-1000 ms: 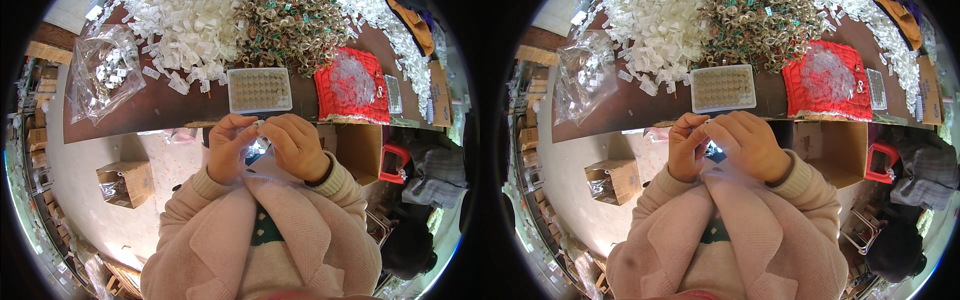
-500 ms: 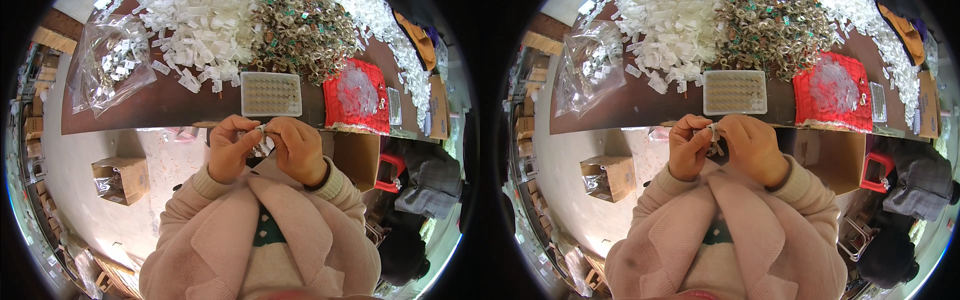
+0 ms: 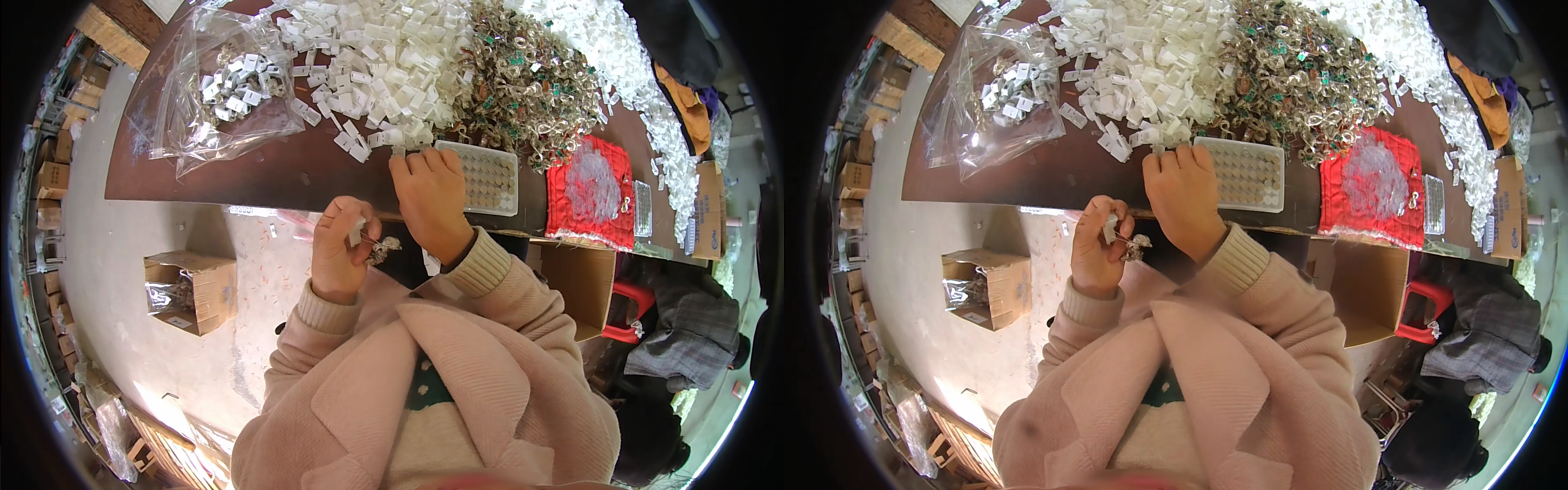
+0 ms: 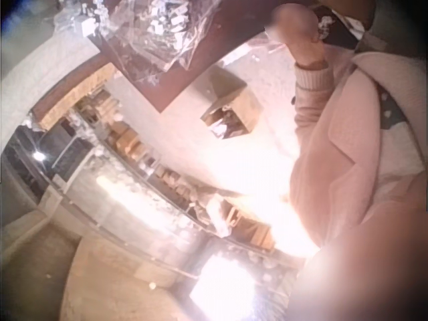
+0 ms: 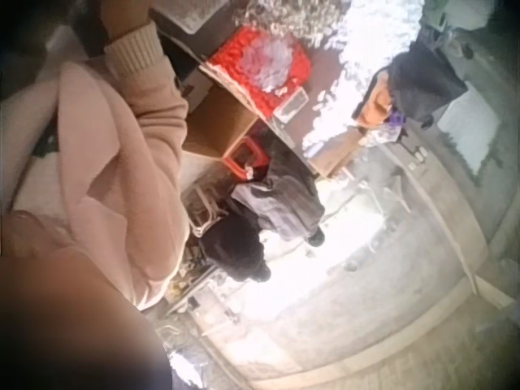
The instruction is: The person repeatedly picks small white plastic housings and metal components from a table, inserts the metal parts into the housings, and places the assembled units into a white tray. The person also uses a small light to illuminate the components during assembly.
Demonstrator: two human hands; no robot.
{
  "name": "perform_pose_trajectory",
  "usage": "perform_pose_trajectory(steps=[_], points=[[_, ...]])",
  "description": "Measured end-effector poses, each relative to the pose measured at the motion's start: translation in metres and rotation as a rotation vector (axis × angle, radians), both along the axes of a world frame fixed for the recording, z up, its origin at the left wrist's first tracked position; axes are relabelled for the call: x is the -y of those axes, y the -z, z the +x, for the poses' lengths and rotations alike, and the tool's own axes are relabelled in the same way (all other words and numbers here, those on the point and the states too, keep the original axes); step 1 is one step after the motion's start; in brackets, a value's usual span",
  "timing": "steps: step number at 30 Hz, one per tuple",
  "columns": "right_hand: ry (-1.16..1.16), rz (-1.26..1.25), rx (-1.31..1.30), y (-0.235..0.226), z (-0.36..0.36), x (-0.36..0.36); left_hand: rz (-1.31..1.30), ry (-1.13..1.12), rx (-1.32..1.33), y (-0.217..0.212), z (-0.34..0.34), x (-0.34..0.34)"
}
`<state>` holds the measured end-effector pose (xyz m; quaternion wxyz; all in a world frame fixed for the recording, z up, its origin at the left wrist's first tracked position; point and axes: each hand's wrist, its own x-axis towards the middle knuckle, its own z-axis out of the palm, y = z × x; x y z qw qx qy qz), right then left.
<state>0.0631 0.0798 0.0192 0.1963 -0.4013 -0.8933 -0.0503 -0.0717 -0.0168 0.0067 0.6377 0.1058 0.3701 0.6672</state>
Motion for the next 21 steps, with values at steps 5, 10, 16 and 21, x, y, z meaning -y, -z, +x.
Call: perform_pose_trajectory(steps=[5,10,16,21], points=[[-0.014,-0.017,-0.225,-0.005,0.005,0.000,-0.053,0.046,-0.059,-0.002,-0.002,-0.003],[-0.109,-0.186,-0.474,-0.026,0.022,0.005,-0.059,0.091,0.056,-0.002,0.005,-0.023],[-0.216,-0.348,-0.515,-0.037,0.039,0.012,0.029,0.175,0.109,0.004,0.014,-0.033],[-0.011,-0.214,-0.369,-0.044,0.080,-0.036,0.081,0.126,0.154,0.003,0.011,-0.025]])
